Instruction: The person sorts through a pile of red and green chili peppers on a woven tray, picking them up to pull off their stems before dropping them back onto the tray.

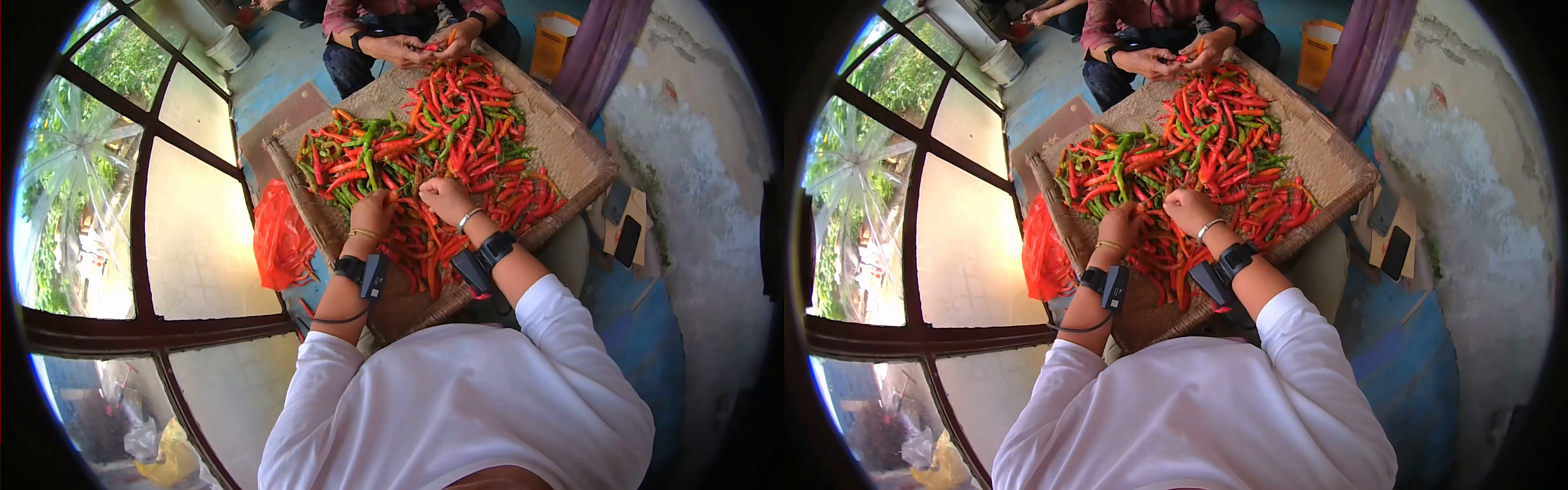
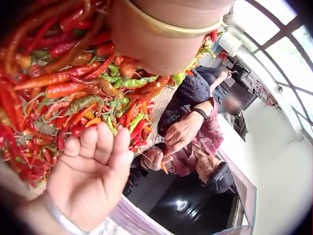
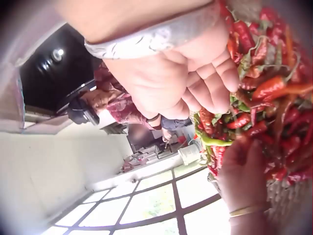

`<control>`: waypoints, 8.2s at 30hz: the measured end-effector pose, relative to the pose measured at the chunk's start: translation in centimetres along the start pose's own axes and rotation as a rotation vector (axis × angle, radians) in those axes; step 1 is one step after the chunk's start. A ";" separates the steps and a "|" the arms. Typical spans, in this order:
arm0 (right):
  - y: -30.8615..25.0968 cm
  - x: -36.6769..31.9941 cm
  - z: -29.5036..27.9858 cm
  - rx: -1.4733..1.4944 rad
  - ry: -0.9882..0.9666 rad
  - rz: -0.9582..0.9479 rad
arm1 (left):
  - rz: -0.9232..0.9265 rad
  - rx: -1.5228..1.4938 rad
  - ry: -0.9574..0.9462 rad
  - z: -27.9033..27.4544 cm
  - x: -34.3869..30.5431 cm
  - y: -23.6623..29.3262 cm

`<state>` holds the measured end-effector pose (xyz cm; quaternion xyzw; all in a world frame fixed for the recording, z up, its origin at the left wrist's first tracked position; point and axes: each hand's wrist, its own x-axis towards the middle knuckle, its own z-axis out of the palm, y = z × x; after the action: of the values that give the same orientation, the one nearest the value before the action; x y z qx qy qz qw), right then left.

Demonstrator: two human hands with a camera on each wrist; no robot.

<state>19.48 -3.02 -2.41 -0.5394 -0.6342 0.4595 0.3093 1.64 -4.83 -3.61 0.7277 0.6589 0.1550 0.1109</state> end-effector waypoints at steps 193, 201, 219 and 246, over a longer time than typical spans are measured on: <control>-2.2 -1.4 -7.0 0.414 0.032 0.133 | 0.217 -0.064 -0.300 2.7 1.7 3.6; 1.7 -4.2 -3.3 0.009 -0.172 0.175 | -0.014 0.002 -0.254 2.4 1.2 5.3; 2.5 -3.8 -2.6 -0.502 -0.167 0.018 | -0.349 -1.462 -0.443 4.0 0.9 5.6; 0.4 -3.4 -1.8 0.485 -0.056 0.326 | 0.204 -0.286 0.084 0.5 2.0 1.9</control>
<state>22.01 -5.86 -1.68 -0.5316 -0.4190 0.6561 0.3337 3.79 -3.04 -3.18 0.7604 0.5570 0.2877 0.1695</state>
